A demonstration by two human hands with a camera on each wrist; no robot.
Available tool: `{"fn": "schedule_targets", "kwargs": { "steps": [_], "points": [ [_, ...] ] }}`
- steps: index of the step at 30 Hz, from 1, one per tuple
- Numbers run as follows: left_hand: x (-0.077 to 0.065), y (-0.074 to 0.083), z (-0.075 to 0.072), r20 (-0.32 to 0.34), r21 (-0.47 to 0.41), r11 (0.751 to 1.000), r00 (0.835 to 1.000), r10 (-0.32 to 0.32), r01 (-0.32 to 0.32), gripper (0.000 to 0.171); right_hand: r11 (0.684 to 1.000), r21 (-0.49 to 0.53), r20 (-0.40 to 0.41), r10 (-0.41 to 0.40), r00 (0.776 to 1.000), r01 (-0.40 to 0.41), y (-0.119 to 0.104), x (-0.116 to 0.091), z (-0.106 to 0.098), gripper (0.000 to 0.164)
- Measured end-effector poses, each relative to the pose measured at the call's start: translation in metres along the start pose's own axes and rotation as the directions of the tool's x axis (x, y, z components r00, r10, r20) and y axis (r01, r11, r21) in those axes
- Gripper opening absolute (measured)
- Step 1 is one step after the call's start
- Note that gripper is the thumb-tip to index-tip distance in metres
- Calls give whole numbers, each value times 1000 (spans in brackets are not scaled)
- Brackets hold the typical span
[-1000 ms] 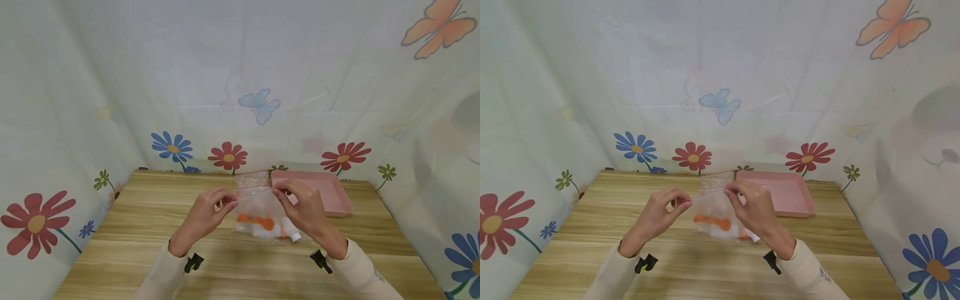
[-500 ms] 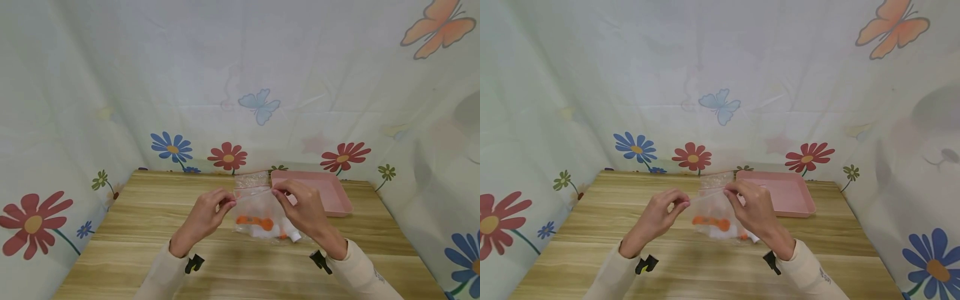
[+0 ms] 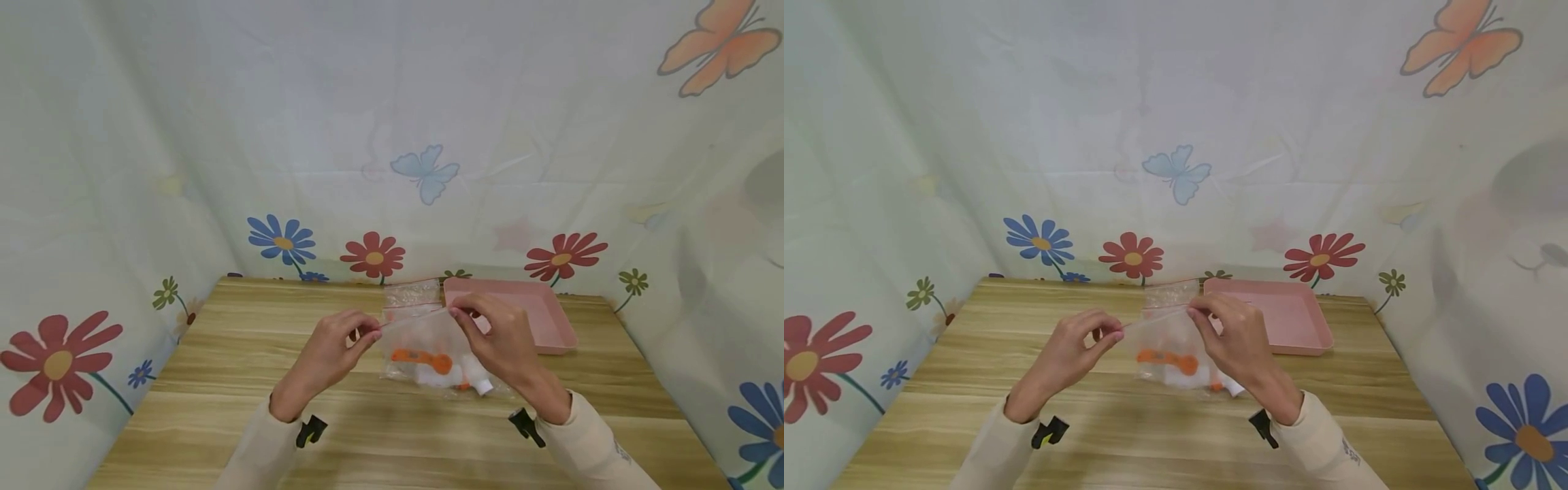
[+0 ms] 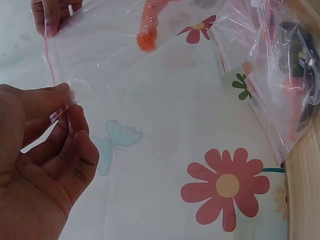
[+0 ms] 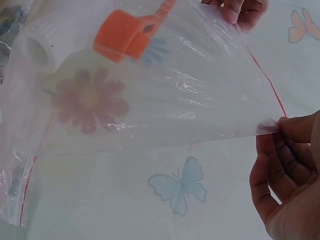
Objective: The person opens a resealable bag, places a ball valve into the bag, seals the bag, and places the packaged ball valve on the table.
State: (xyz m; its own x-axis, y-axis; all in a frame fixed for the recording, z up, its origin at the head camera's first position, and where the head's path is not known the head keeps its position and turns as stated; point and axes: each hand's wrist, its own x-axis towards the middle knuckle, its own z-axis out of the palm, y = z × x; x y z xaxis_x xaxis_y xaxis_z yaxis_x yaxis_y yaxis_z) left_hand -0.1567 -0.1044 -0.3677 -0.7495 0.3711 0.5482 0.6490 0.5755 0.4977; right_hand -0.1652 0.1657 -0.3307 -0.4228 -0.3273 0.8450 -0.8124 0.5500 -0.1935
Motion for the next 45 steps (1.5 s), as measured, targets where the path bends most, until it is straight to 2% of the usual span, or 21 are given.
{"fn": "schedule_targets", "kwargs": {
  "steps": [10, 20, 28, 39, 45],
  "points": [
    [1, 1, -2, -28, -22, 998, 998, 52, -53, 10, 1000, -11, 2, 15, 1000, -15, 1, 1, -3, 21],
    [1, 3, -1, -23, -16, 999, 999, 34, -34, 6, 1000, 13, -6, 4, 1000, -4, 0, 2, -3, 20],
    [9, 10, 7, -63, -41, 993, 992, 110, -112, 15, 999, 43, 6, 2, 1000, -3, -3, 2, -2, 21],
    [13, 15, 10, -95, -38, 991, 988, 124, -128, 6, 999, 46, -2, -5, 1000, 5, -6, 3, 1, 22],
    [9, 12, 8, -68, -41, 995, 994, 88, -91, 7, 999, 41, -5, 1, 1000, -1, -6, 3, 0, 22]
  ]
}}
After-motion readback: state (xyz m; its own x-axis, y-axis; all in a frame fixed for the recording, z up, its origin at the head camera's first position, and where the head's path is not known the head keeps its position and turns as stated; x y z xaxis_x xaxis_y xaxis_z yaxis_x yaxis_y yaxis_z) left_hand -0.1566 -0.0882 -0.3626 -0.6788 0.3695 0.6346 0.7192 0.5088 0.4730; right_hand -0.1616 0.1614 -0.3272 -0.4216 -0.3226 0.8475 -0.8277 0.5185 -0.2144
